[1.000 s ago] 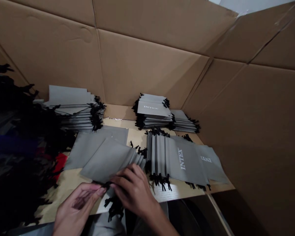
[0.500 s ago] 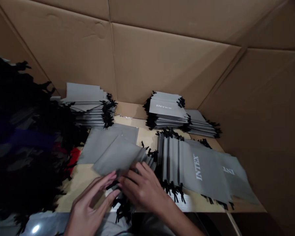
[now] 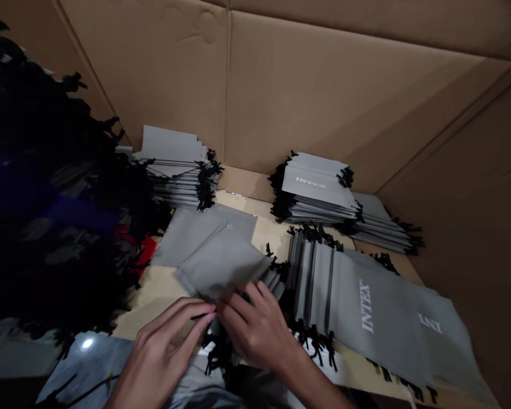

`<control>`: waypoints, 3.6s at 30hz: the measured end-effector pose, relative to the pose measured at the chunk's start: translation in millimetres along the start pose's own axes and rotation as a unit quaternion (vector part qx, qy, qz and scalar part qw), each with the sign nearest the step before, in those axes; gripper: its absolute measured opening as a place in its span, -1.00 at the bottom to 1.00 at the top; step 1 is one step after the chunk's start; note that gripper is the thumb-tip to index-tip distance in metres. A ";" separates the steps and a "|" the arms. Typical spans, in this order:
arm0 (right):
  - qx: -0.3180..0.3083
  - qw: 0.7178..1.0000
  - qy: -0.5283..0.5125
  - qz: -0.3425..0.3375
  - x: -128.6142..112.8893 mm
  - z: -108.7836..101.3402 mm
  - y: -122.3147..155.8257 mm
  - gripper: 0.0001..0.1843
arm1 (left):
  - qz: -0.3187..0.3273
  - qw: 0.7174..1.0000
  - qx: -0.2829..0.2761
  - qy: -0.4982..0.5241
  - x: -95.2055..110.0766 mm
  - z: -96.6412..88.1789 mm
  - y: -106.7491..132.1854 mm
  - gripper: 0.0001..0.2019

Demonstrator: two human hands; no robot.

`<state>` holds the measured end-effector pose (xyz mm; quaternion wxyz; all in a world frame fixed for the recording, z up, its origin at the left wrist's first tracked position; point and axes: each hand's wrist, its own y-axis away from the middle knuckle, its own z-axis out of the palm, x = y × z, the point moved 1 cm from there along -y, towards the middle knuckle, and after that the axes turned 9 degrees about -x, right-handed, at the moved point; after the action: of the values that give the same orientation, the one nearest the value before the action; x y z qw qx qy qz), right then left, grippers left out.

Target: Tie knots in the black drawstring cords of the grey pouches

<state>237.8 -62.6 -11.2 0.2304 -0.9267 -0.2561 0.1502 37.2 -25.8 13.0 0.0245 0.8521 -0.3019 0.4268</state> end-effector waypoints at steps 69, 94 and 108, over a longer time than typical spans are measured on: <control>-0.006 0.988 -0.122 0.094 -12.0 -13.2 26.1 -0.74 | -0.137 0.964 -0.065 0.217 -16.1 7.8 21.8 -0.73; -0.014 0.968 -0.229 0.104 -15.3 -30.3 26.6 -0.80 | -0.169 0.923 -0.053 0.340 -18.7 26.5 14.0 -0.93; -0.001 0.986 -0.146 0.081 -22.7 -17.8 27.8 -0.80 | -0.163 0.929 -0.103 0.314 -5.8 16.4 8.2 -0.96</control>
<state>237.5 -102.4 -6.4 0.1765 -0.9130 -0.2109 0.3014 41.9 -34.6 -3.5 0.2749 0.7045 -0.1778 0.6296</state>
